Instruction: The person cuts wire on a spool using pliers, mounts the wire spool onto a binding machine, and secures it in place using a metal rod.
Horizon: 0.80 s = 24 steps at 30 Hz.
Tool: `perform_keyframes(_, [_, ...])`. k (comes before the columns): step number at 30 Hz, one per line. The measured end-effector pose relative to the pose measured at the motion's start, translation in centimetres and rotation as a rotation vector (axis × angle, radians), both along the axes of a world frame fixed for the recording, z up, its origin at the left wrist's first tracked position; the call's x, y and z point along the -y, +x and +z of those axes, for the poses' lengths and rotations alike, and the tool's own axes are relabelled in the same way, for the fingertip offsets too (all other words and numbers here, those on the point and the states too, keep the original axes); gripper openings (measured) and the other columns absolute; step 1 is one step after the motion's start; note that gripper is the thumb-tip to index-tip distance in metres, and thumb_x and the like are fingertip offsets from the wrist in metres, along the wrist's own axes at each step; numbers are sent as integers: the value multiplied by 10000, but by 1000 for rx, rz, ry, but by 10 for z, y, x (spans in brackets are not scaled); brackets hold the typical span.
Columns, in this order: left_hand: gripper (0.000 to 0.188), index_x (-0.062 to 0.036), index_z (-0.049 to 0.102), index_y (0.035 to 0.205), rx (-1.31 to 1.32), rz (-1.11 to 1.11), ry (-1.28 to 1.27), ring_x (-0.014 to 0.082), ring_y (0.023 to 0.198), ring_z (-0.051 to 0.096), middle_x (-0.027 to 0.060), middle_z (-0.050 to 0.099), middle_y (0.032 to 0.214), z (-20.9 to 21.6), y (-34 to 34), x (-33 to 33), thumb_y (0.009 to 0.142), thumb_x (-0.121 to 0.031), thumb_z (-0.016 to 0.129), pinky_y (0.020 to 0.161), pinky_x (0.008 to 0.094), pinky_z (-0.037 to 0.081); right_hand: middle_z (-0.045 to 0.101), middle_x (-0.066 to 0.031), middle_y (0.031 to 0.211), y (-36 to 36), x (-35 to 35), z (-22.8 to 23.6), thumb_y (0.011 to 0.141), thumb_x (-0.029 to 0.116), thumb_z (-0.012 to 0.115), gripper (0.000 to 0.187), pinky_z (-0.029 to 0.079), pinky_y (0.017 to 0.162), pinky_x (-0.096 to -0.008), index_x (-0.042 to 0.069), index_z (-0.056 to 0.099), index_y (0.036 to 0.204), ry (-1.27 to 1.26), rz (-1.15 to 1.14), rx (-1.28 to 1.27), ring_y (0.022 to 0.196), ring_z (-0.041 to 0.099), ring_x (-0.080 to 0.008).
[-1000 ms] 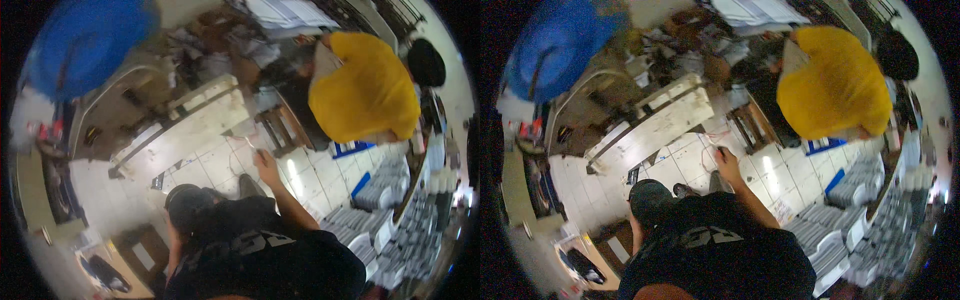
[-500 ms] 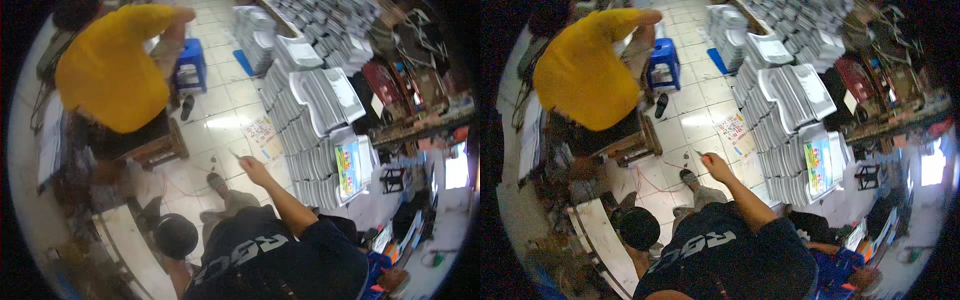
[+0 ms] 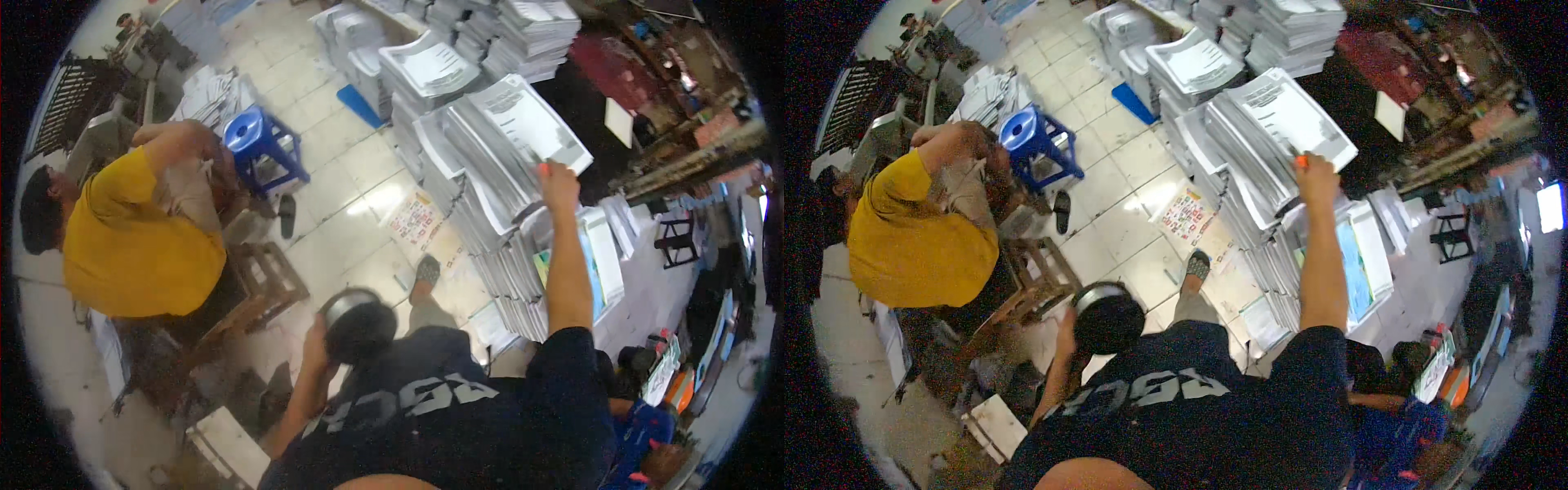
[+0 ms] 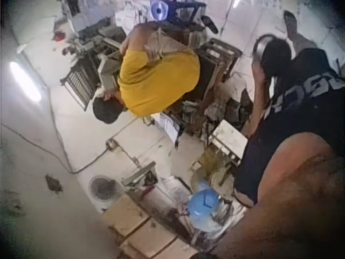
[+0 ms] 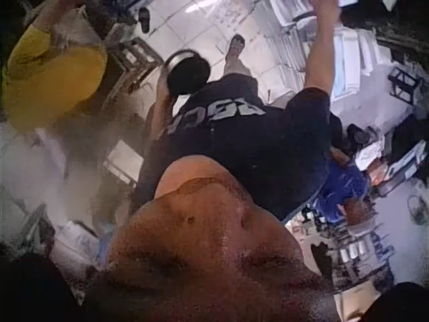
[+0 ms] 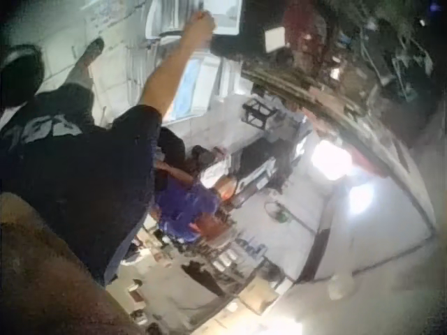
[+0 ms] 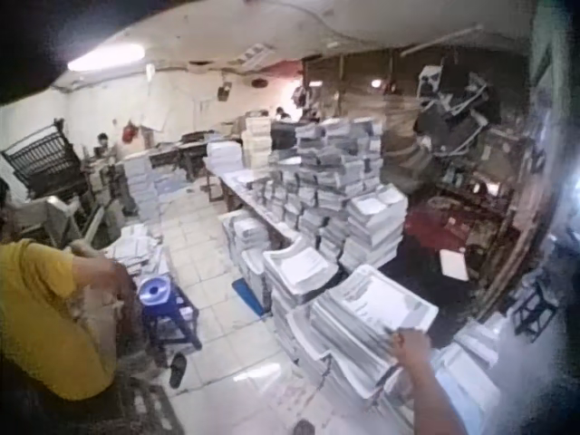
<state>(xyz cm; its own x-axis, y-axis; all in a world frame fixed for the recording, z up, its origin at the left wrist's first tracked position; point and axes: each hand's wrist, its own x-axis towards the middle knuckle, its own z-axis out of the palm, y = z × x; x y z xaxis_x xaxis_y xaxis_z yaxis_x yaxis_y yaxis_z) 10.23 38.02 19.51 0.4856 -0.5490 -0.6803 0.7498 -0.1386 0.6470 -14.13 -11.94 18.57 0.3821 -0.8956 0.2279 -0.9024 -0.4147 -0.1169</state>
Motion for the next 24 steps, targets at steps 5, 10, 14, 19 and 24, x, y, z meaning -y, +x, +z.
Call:
perform_keyframes(5, [502, 27, 615, 1078, 496, -435, 107, 170, 881, 538, 82, 637, 940, -10, 15, 118, 1008, -437, 436, 791, 333, 437, 645, -91, 1102, -7, 76, -15, 896, 455, 584, 457, 489, 838, -458, 115, 630, 1199, -39, 57, -32, 1022, 590, -316])
perform_keyframes(10, [480, 0, 604, 1182, 557, -520, -44, 125, 908, 546, 35, 636, 980, 54, 13, 198, 986, -429, 515, 823, 279, 441, 657, -104, 1072, -1, 93, -30, 850, 379, 670, 434, 482, 847, -451, 97, 639, 1179, 23, 126, 48, 1000, 597, -315])
perform_keyframes(14, [492, 6, 608, 1172, 471, -528, -61, 105, 881, 538, 23, 631, 973, 61, 23, 217, 975, -439, 536, 805, 266, 438, 660, -105, 1076, -7, 97, -33, 840, 339, 691, 404, 476, 863, -442, 94, 647, 1158, 67, 102, 62, 1001, 599, -315])
perform_keyframes(19, [488, 18, 634, 1097, 373, -535, -39, 92, 822, 533, 9, 626, 911, 72, 43, 225, 974, -443, 533, 756, 256, 435, 653, -131, 1106, 24, 60, 18, 859, 255, 675, 328, 471, 905, -407, 69, 650, 1128, 102, 248, 386, 1023, 605, -296])
perform_keyframes(24, [510, 15, 655, 1035, 260, -658, 35, 96, 702, 545, 18, 634, 847, 102, 71, 235, 979, -471, 510, 667, 255, 449, 660, -144, 1057, 95, -66, 147, 838, 95, 631, 264, 479, 866, -403, 57, 665, 1098, 638, 960, 665, 977, 625, -305])
